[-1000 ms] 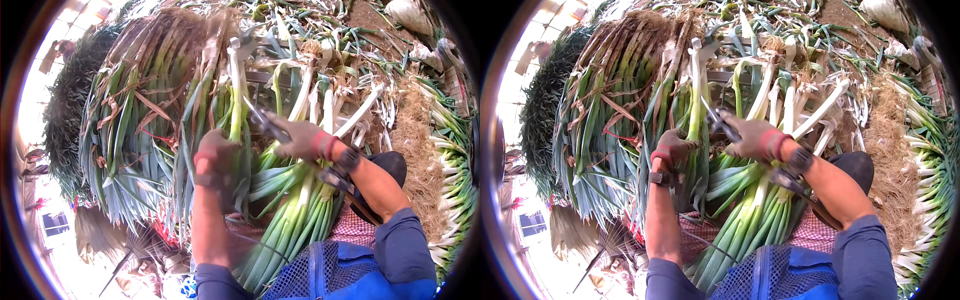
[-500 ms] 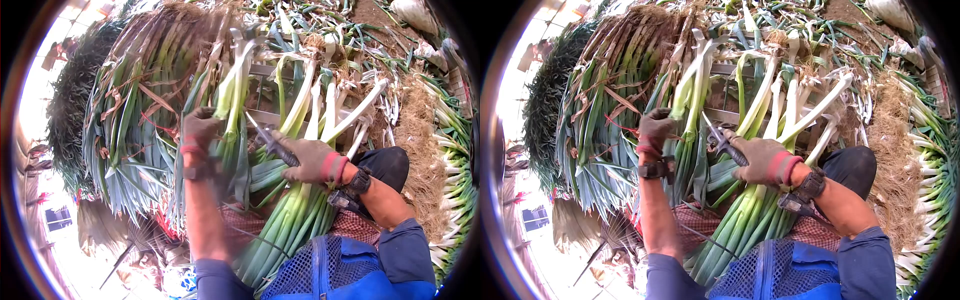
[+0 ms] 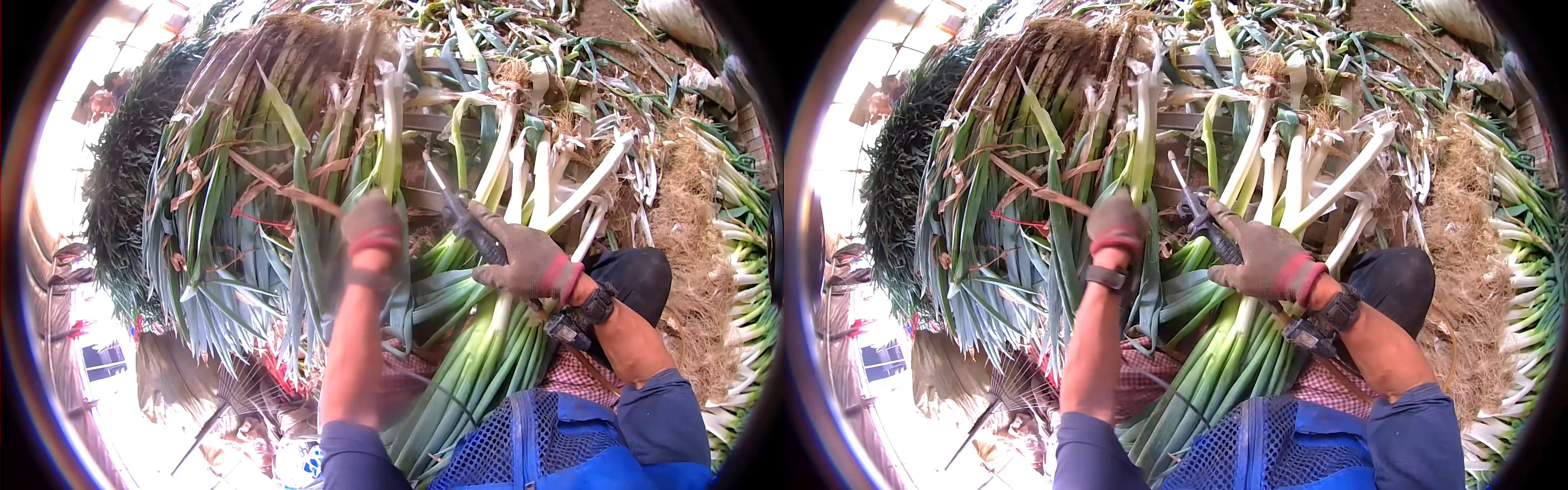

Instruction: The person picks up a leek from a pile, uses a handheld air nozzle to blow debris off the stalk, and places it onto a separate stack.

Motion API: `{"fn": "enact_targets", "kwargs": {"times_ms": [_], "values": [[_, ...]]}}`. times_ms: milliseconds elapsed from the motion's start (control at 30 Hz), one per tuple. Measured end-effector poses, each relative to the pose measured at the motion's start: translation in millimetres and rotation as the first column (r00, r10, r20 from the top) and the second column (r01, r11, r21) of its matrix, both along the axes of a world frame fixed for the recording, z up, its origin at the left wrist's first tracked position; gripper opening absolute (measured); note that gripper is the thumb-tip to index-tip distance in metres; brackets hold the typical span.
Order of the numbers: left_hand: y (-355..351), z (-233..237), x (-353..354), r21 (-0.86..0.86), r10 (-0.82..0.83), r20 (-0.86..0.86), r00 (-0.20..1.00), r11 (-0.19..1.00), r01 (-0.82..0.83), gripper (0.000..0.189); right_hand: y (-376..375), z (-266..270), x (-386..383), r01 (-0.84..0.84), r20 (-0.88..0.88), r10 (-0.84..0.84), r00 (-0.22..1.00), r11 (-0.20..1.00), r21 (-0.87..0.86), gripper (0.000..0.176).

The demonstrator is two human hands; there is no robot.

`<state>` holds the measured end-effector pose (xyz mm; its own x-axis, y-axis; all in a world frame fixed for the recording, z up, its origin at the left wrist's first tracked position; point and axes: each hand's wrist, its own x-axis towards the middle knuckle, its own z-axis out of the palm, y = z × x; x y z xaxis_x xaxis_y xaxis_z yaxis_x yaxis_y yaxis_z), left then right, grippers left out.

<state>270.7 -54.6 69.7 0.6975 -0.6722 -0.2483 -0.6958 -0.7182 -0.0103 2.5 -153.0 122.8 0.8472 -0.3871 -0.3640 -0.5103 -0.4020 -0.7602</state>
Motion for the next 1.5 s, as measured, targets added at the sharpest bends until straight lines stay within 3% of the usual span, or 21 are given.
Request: {"fn": "enact_targets", "kwargs": {"times_ms": [67, 133, 167, 300, 400, 533, 667, 800, 900, 1000, 1067, 1200, 1267, 1300, 1333, 1400, 1467, 1500], "values": [[6.3, -13.7, -6.4, 0.012, 0.036, 0.047, 0.998, 0.999, -0.037, 0.056, -4.6, -1.1, 2.8, -0.055, -0.059, 0.057, 0.997, 0.998, 0.036, 0.108], [7.1, -17.1, -4.5, -0.025, 0.084, 0.046, 0.995, 0.996, -0.083, 0.032, -3.1, -9.9, 2.8, -0.087, -0.017, 0.087, 0.996, 0.996, 0.018, 0.108], [-0.3, -13.1, 4.2, 0.047, 0.154, -0.089, 0.984, 0.988, -0.15, 0.043, -3.8, -10.2, 5.0, -0.083, -0.034, 0.083, 0.996, 0.997, -0.009, 0.108], [3.7, 5.6, 11.7, 0.024, 0.139, -0.238, 0.961, 0.99, -0.137, 0.048, -14.6, -3.9, 16.8, -0.04, -0.061, 0.037, 0.997, 0.998, -0.046, 0.11], [28.0, 20.0, -5.7, -0.192, 0.109, -0.52, 0.847, 0.952, -0.24, 0.053, -27.9, 2.8, 28.7, -0.053, -0.12, 0.045, 0.992, 0.996, -0.067, 0.11], [42.1, 9.4, -20.8, -0.174, 0.108, -0.507, 0.855, 0.959, -0.224, 0.051, -50.1, 10.3, 62.4, 0.005, -0.158, -0.019, 0.987, 0.996, -0.089, 0.107], [58.5, 11.3, -44.8, -0.202, 0.083, -0.407, 0.909, 0.963, -0.179, 0.049, -64.9, -8.7, 93.5, -0.015, -0.057, 0.004, 0.998, 0.98, -0.198, 0.104], [74.6, 20.3, -55.0, -0.214, 0.058, -0.436, 0.898, 0.963, -0.166, 0.043, -64.2, -8.5, 108.4, -0.081, -0.121, 0.062, 0.991, 0.984, -0.159, 0.105], [80.0, 20.7, -53.3, -0.256, 0.034, -0.456, 0.889, 0.952, -0.168, 0.044, -60.0, -11.0, 112.7, -0.055, -0.056, 0.043, 0.997, 0.971, -0.232, 0.094], [81.1, 20.2, -53.8, -0.259, 0.021, -0.455, 0.89, 0.954, -0.155, 0.043, -54.2, -4.1, 112.4, -0.114, -0.159, 0.08, 0.984, 0.969, -0.22, 0.093], [81.2, 16.4, -52.1, -0.248, 0.034, -0.46, 0.887, 0.955, -0.165, 0.043, -49.4, -10.4, 106.0, -0.001, -0.074, -0.017, 0.997, 0.971, -0.239, 0.093], [85.9, 5.1, -40.6, -0.322, 0.02, -0.432, 0.902, 0.931, -0.175, 0.036, -49.9, -18.5, 80.1, -0.035, -0.054, 0.022, 0.998, 0.967, -0.254, 0.108], [83.6, 15.6, -34.2, -0.267, 0.121, -0.62, 0.775, 0.896, -0.354, 0.033, -45.0, 1.1, 63.9, -0.172, -0.272, 0.147, 0.951, 0.983, -0.069, 0.109], [84.0, 25.5, -25.2, -0.244, 0.121, -0.636, 0.762, 0.905, -0.348, 0.033, -43.5, 5.3, 58.3, -0.213, -0.319, 0.202, 0.926, 0.977, 0.002, 0.11], [87.0, 36.5, -20.7, -0.287, 0.094, -0.707, 0.701, 0.868, -0.405, 0.031, -46.1, -29.2, 43.4, -0.265, -0.133, 0.255, 0.958, 0.962, -0.066, 0.109], [87.3, 79.7, -13.9, -0.308, 0.083, -0.723, 0.686, 0.85, -0.428, 0.029, -43.3, -14.9, 37.3, -0.299, -0.117, 0.294, 0.949, 0.954, -0.02, 0.109], [88.4, 123.8, -20.1, -0.33, 0.018, -0.851, 0.525, 0.759, -0.561, 0.029, -47.9, -20.5, 44.6, -0.316, -0.068, 0.317, 0.946, 0.949, 0.015, 0.11], [95.0, 128.9, -11.5, -0.285, 0.004, -0.889, 0.458, 0.779, -0.559, 0.034, -52.7, -23.9, 50.8, -0.335, -0.02, 0.336, 0.942, 0.941, 0.045, 0.11]]}}
